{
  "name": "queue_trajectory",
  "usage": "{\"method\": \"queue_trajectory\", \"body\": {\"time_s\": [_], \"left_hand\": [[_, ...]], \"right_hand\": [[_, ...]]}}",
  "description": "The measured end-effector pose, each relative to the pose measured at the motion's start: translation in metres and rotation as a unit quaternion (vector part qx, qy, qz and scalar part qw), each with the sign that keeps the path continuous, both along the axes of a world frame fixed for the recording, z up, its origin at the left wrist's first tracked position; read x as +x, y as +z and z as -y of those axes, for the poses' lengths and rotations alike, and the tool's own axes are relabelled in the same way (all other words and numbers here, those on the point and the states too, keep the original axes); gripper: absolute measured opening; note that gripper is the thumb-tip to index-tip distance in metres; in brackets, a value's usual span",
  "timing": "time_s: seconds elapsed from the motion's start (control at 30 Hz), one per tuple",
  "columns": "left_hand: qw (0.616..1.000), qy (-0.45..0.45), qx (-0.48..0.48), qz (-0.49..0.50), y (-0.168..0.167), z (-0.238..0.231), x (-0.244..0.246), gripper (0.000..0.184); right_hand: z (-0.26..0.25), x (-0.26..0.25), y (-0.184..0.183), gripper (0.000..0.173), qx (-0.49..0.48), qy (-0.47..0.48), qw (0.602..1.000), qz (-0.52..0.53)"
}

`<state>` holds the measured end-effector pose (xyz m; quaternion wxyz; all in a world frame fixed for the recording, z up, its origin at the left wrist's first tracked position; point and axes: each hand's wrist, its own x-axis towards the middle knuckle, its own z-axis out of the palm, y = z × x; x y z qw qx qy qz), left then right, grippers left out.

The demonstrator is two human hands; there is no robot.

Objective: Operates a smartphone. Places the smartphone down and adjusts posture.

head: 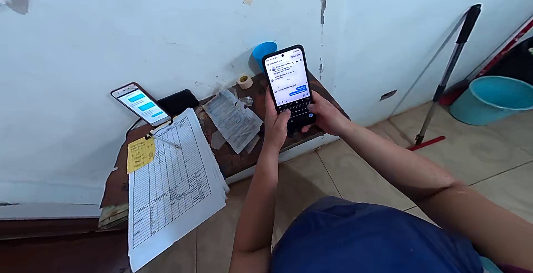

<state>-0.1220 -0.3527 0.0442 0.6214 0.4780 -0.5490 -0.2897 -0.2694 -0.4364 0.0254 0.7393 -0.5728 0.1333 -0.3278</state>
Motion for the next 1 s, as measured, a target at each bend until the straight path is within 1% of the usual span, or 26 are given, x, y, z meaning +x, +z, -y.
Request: {"method": "queue_trajectory", "body": {"time_s": [0.1, 0.2, 0.27, 0.37, 0.47, 0.53, 0.6, 0.7, 0.73, 0.83, 0.93, 1.0], "left_hand": [[1.000, 0.001, 0.003, 0.016, -0.002, 0.001, -0.001, 0.080], [1.000, -0.015, -0.008, 0.025, -0.003, 0.002, 0.000, 0.089], [0.999, -0.015, -0.016, 0.024, -0.005, 0.001, 0.000, 0.091], [1.000, -0.019, -0.017, 0.003, -0.006, 0.000, 0.001, 0.090], [1.000, -0.004, -0.009, -0.001, -0.006, 0.000, 0.000, 0.085], [1.000, -0.025, -0.015, -0.002, -0.009, -0.001, 0.004, 0.085], [0.998, -0.057, -0.032, -0.009, -0.013, -0.001, 0.010, 0.090], [0.994, -0.097, -0.055, -0.023, -0.018, -0.003, 0.017, 0.093], [0.992, -0.102, -0.064, -0.025, -0.019, -0.003, 0.017, 0.092], [0.994, -0.085, -0.067, -0.014, -0.019, -0.004, 0.015, 0.093], [0.995, -0.060, -0.074, 0.002, -0.019, -0.004, 0.013, 0.087], [0.995, -0.058, -0.080, 0.007, -0.020, -0.003, 0.012, 0.089]], "right_hand": [[0.000, -0.001, 0.000, 0.037, 0.009, -0.005, 1.000, -0.005], [0.000, -0.003, -0.001, 0.041, 0.008, -0.006, 1.000, 0.000], [-0.001, -0.003, -0.001, 0.046, -0.012, -0.008, 1.000, -0.009], [-0.001, -0.002, -0.004, 0.053, -0.042, -0.011, 0.999, -0.005], [-0.003, -0.001, -0.003, 0.056, -0.055, -0.024, 0.998, -0.009], [-0.005, 0.001, -0.002, 0.055, -0.064, -0.039, 0.997, -0.021], [-0.006, 0.001, -0.002, 0.052, -0.071, -0.045, 0.996, -0.027], [-0.003, -0.002, -0.004, 0.036, -0.049, -0.025, 0.998, -0.011], [-0.003, -0.002, -0.004, 0.034, -0.037, -0.022, 0.999, -0.007], [-0.004, -0.002, -0.001, 0.035, -0.012, -0.032, 0.999, -0.017], [-0.003, -0.002, -0.004, 0.035, -0.020, -0.025, 0.999, -0.007], [-0.002, -0.003, -0.007, 0.033, -0.032, -0.015, 0.999, 0.005]]}}
